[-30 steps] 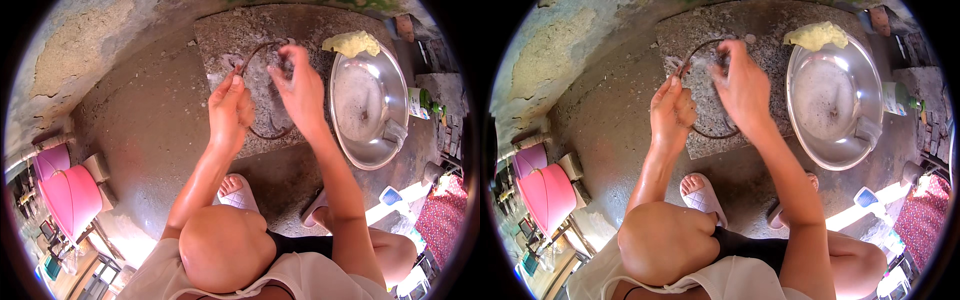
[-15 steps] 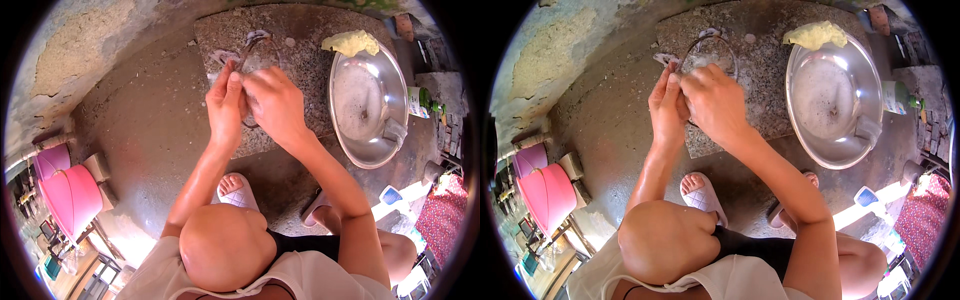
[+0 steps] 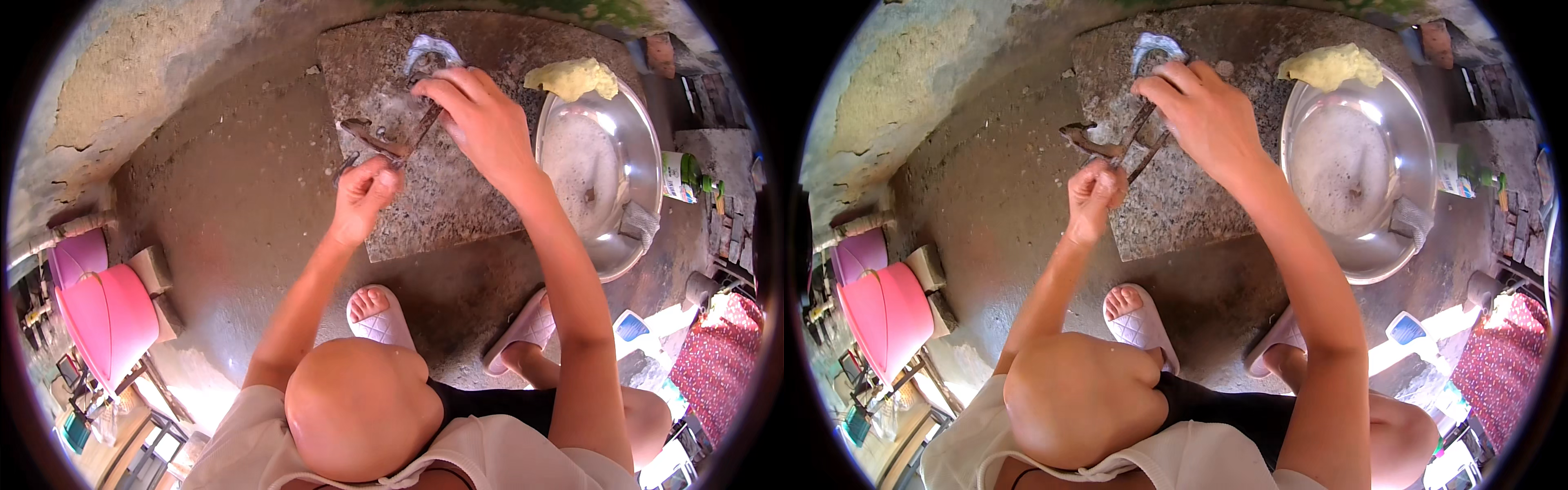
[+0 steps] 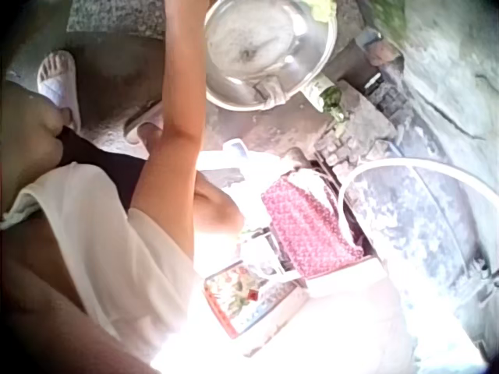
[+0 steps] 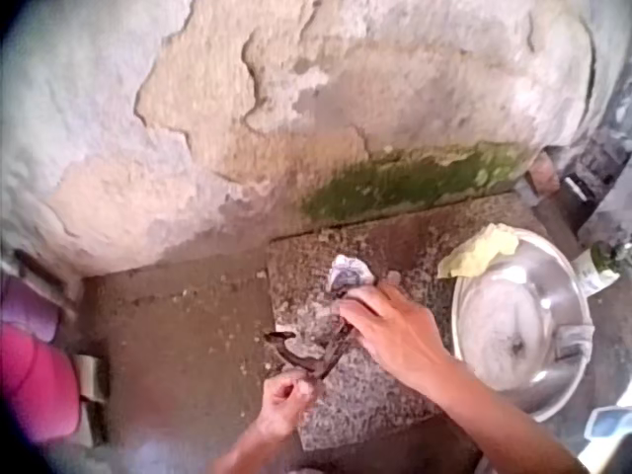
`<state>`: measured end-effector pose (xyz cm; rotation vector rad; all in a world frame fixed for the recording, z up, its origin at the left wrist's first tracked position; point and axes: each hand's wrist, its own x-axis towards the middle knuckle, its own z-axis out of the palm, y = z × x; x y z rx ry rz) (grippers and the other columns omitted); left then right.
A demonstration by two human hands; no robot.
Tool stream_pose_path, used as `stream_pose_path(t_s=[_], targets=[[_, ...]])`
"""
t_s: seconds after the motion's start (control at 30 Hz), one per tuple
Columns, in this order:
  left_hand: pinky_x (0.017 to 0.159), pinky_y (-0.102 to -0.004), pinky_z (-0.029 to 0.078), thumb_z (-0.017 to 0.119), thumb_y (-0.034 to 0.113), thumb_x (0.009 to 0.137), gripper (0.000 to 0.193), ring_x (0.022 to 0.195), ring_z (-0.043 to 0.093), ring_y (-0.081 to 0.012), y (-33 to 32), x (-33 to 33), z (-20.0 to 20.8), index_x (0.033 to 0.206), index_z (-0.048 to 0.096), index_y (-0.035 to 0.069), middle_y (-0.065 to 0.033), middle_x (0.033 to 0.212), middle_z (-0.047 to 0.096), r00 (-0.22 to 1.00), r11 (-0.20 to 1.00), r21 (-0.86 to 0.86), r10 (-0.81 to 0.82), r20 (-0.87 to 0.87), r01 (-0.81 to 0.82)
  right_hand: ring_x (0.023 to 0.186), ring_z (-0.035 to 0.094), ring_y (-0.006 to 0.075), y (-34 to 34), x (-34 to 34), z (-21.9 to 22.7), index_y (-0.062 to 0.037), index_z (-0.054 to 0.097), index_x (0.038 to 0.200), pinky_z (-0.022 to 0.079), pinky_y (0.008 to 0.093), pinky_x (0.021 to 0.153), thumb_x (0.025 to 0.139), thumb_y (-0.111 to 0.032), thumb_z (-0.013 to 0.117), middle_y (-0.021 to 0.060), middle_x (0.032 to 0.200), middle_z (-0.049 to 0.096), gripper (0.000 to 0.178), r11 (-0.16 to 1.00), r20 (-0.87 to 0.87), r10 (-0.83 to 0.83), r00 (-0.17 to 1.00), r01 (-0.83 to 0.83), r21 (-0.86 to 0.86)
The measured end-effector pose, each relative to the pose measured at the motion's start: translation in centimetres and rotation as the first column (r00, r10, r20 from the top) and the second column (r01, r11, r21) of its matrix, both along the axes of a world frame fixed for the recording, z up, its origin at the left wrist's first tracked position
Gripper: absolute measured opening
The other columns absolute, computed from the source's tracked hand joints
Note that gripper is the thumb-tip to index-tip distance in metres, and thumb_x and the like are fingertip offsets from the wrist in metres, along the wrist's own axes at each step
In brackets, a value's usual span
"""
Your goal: The person scrubs an iron trivet with a scouring pad on a stone surface, rinses it in a metal basin, and then washes a yellow sponge under a running tap.
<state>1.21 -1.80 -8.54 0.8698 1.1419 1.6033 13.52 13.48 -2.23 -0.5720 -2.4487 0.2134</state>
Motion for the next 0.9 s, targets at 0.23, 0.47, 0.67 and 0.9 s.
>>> stream_pose_path(t_s=[0.23, 0.47, 0.67, 0.9], targets=[[0.073, -0.0295, 0.043, 0.054, 0.016, 0.083, 0.026, 0.087, 0.05, -0.0175, 0.5, -2.7, 8.3, 0.104, 0.046, 0.002, -0.0122, 0.095, 0.054, 0.3, 0.787, 0.331, 0.532, -0.792, -0.52, 0.069, 0.055, 0.017, -2.8, -1.2, 1.4, -0.0112, 0.058, 0.083, 0.047, 0.0269, 0.05, 0.065, -0.01, 0.056, 0.0028, 0.073, 0.049, 0.018, 0.978, 0.115, -0.139, 0.984, 0.118, 0.172], [0.059, -0.0428, 0.044, 0.05, 0.02, 0.085, 0.022, 0.067, 0.057, -0.0361, 2.8, -1.6, 10.6, 0.101, 0.053, 0.004, -0.0182, 0.069, 0.058, 0.33, 0.92, -0.288, -0.194, -0.924, -0.264, 0.072, 0.06, 0.0207, -2.8, 0.1, 4.5, -0.0126, 0.06, 0.094, 0.05, 0.0303, 0.062, 0.072, -0.009, 0.064, 0.0055, 0.089, 0.052, 0.023, 0.986, 0.0, -0.055, 0.998, 0.054, -0.155], [0.054, -0.0431, 0.043, 0.051, 0.022, 0.085, 0.018, 0.063, 0.056, -0.0368, 3.4, -0.1, 9.9, 0.084, 0.055, 0.005, -0.0182, 0.064, 0.057, 0.454, 0.941, -0.282, -0.17, -0.875, -0.19, 0.081, 0.056, 0.0244, -0.8, -1.4, 4.2, -0.0142, 0.061, 0.086, 0.048, 0.0353, 0.063, 0.075, -0.015, 0.061, 0.008, 0.088, 0.052, 0.01, 0.998, 0.061, 0.022, 0.998, -0.018, -0.064], [0.049, -0.046, 0.043, 0.051, 0.025, 0.085, 0.02, 0.058, 0.056, -0.038, 4.4, 0.9, 9.9, 0.081, 0.053, 0.006, -0.0182, 0.059, 0.056, 0.326, 0.92, -0.267, -0.169, -0.93, -0.286, 0.074, 0.06, 0.032, 2.4, -3.6, 2.9, -0.0069, 0.059, 0.084, 0.048, 0.0377, 0.066, 0.081, -0.025, 0.054, 0.0169, 0.076, 0.061, 0.019, 0.924, 0.109, -0.172, 0.979, 0.199, -0.327]])
